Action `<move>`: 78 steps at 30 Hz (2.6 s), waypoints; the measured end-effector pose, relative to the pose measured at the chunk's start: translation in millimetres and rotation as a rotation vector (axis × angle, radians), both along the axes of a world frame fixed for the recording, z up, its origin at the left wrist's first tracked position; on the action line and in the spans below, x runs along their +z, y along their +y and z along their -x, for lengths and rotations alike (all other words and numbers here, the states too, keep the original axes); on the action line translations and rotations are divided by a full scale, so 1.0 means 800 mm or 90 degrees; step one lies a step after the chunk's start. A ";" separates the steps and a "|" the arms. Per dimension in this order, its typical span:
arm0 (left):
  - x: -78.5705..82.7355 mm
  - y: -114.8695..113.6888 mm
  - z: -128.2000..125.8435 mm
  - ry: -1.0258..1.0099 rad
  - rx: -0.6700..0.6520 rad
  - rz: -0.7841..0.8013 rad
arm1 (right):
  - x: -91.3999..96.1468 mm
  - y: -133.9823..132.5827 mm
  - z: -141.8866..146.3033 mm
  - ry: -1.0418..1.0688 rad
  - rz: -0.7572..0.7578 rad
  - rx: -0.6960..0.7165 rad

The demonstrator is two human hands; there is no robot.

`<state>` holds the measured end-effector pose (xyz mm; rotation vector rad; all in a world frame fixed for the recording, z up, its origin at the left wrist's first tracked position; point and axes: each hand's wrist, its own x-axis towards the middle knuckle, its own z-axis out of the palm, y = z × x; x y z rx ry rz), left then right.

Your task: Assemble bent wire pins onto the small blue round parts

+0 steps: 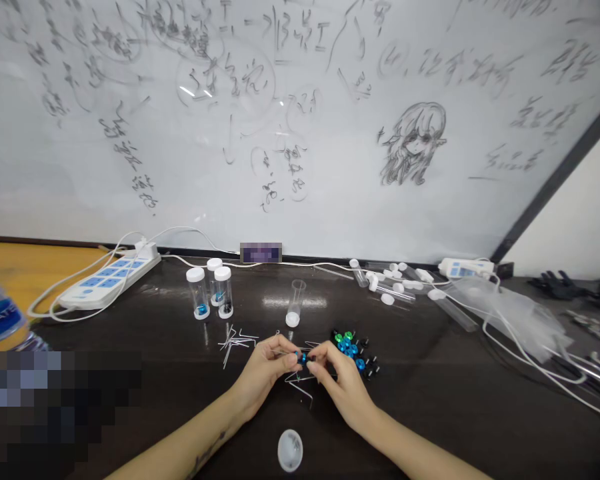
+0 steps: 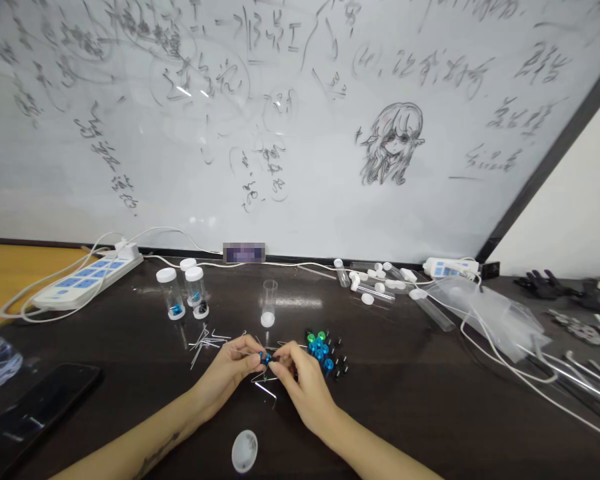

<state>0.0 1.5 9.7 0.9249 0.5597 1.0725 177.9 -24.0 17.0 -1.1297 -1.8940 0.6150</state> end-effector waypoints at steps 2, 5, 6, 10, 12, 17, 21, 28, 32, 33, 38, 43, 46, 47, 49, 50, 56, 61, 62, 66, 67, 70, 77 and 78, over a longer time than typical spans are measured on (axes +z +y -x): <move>0.000 0.000 0.000 0.005 -0.004 -0.001 | 0.001 0.000 0.000 -0.001 0.039 0.010; -0.001 0.001 -0.001 0.003 -0.008 -0.002 | 0.000 0.002 0.000 -0.003 0.082 0.029; -0.001 0.001 0.000 0.001 -0.009 -0.001 | -0.001 0.002 0.000 -0.005 0.085 0.035; -0.002 0.002 0.000 -0.010 -0.006 0.001 | -0.004 0.003 -0.001 -0.003 0.023 0.013; -0.002 0.002 0.001 -0.015 -0.004 -0.001 | -0.006 0.003 -0.001 0.003 -0.023 -0.002; -0.003 0.002 0.001 -0.017 -0.013 -0.004 | -0.006 0.002 -0.002 0.012 -0.027 0.001; -0.003 0.003 0.001 -0.011 -0.025 -0.010 | -0.001 0.001 -0.002 0.001 0.069 0.036; -0.004 0.003 0.002 -0.015 -0.012 -0.002 | -0.004 0.002 -0.001 -0.004 -0.014 -0.016; -0.003 0.001 0.002 -0.010 -0.022 -0.005 | -0.002 0.000 -0.001 0.005 0.050 0.027; -0.003 0.001 0.002 -0.009 -0.024 -0.007 | -0.001 0.000 -0.001 0.006 0.067 0.041; -0.003 0.002 0.001 -0.011 -0.018 -0.002 | -0.004 0.001 -0.001 0.003 -0.005 0.010; -0.003 0.004 0.000 -0.016 -0.019 0.001 | -0.008 0.002 -0.001 0.004 -0.030 0.004; -0.002 0.004 0.000 -0.014 -0.017 0.007 | -0.003 -0.001 -0.001 0.009 0.002 -0.004; -0.002 0.004 0.001 -0.013 -0.016 0.010 | 0.000 -0.002 0.000 0.009 0.011 -0.001; -0.003 0.003 0.001 -0.010 -0.013 0.011 | 0.003 -0.003 0.000 0.013 0.025 0.005; -0.004 0.003 0.002 -0.009 -0.014 0.010 | 0.003 -0.003 0.000 0.016 0.033 0.007; -0.006 0.004 0.002 -0.006 -0.019 0.001 | 0.000 0.001 0.000 -0.011 0.057 0.020; -0.006 0.004 0.002 -0.021 -0.014 0.003 | 0.000 0.000 0.000 -0.016 0.008 0.004; -0.006 0.004 0.002 -0.022 -0.014 0.005 | -0.001 0.000 0.000 -0.013 -0.004 0.002; -0.004 0.003 0.002 -0.017 -0.011 0.009 | -0.002 0.000 -0.001 -0.005 -0.018 0.003; -0.004 0.003 0.002 -0.014 -0.011 0.010 | -0.002 0.001 -0.001 -0.006 -0.008 0.009; -0.002 0.002 0.001 -0.001 -0.018 0.012 | -0.001 0.001 0.000 -0.012 0.040 0.033; -0.002 0.001 0.001 0.004 -0.002 -0.005 | -0.003 0.000 0.000 -0.016 -0.009 0.000; -0.003 0.001 0.001 0.007 -0.002 -0.007 | -0.004 0.000 -0.001 -0.012 -0.023 -0.006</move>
